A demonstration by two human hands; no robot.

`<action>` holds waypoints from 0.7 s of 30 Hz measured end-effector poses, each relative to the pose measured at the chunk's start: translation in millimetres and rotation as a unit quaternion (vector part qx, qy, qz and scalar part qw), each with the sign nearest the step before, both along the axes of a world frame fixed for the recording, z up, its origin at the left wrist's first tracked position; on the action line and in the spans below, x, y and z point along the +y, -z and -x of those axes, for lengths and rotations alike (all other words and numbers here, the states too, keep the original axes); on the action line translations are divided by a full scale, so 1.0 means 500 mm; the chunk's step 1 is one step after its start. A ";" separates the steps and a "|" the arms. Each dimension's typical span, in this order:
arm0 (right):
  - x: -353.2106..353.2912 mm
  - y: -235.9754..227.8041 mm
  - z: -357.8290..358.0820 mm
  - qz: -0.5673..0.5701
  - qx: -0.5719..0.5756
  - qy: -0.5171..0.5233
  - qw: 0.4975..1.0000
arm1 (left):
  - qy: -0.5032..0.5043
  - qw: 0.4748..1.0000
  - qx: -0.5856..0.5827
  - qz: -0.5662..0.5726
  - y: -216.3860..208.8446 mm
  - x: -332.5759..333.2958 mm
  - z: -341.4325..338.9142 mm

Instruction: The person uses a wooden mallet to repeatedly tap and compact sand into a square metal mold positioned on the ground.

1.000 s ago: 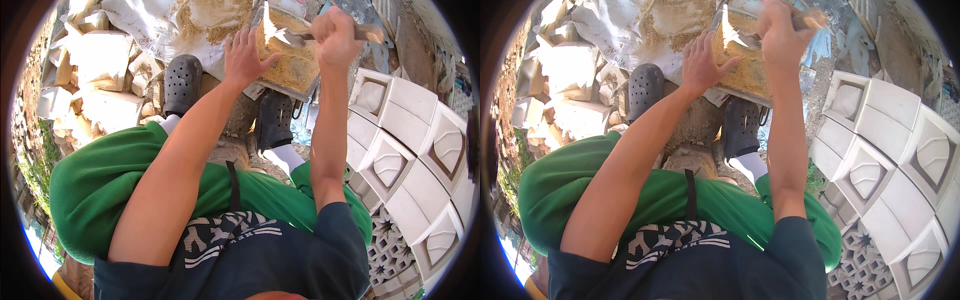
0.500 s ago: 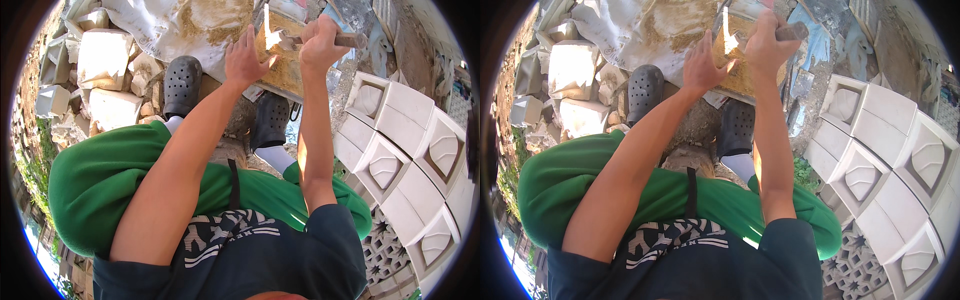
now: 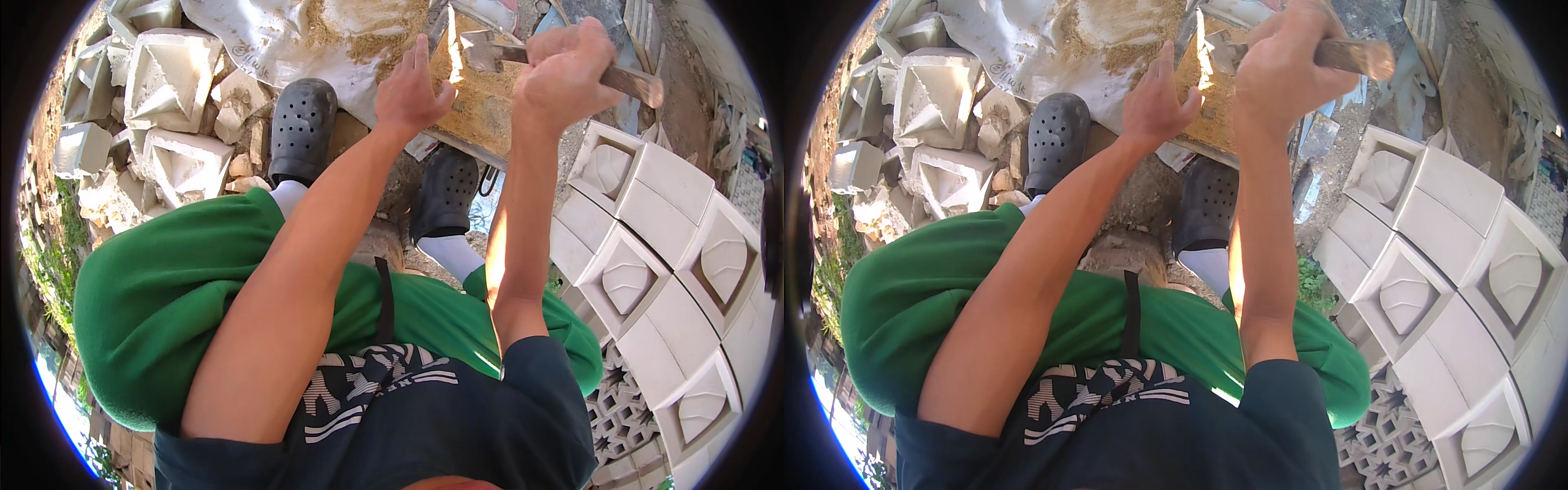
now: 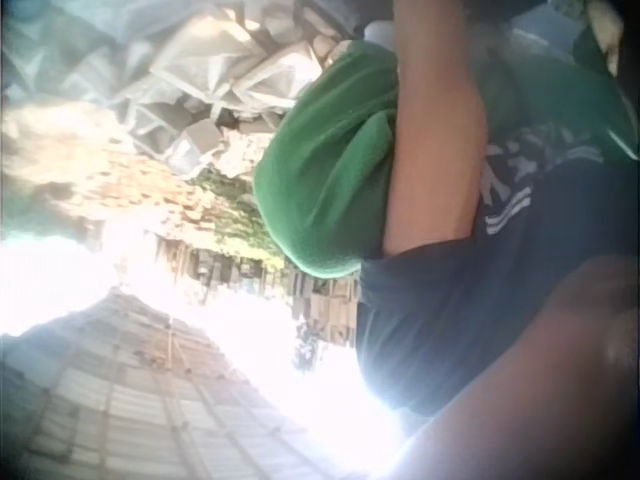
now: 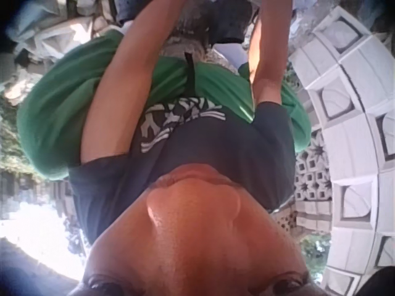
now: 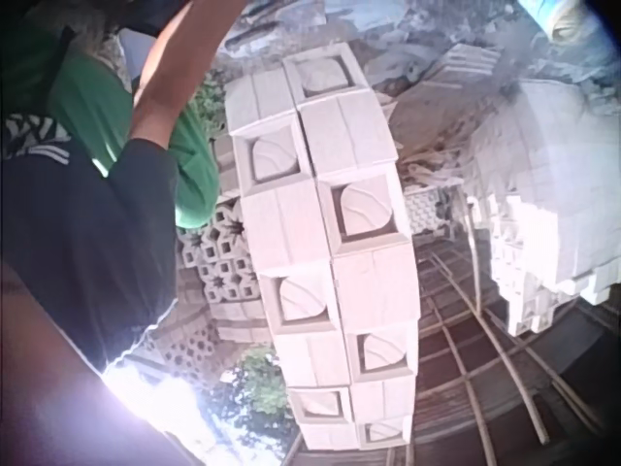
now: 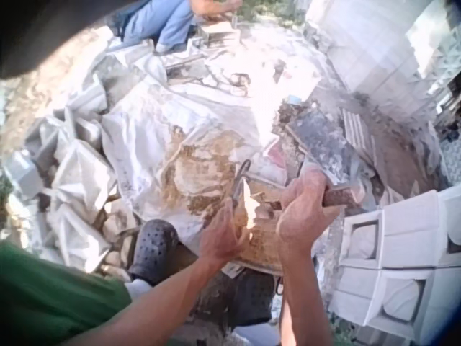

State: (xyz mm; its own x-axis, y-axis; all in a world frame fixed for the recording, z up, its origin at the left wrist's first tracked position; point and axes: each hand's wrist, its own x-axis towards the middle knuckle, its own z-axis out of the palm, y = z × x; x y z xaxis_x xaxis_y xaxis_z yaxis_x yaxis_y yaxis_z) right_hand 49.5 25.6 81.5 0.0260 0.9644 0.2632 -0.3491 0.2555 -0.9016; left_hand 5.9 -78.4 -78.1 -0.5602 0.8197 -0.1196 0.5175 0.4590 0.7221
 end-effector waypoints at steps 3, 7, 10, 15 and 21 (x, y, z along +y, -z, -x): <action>0.024 0.055 0.008 -0.010 -0.014 0.047 0.999 | -0.008 1.000 0.016 -0.011 0.002 0.006 -0.005; 0.025 0.061 0.028 0.023 -0.067 0.002 0.997 | -0.017 1.000 0.019 0.008 0.013 -0.007 -0.003; -0.001 0.003 0.012 0.003 -0.031 0.044 0.999 | -0.014 1.000 -0.006 -0.010 -0.006 -0.003 0.002; 0.024 0.071 0.037 0.055 -0.098 0.051 0.992 | -0.009 1.000 -0.020 0.008 -0.006 0.000 -0.004; 0.094 0.116 -0.009 0.123 0.126 -0.299 0.938 | -0.012 0.999 -0.014 -0.026 0.004 0.000 -0.002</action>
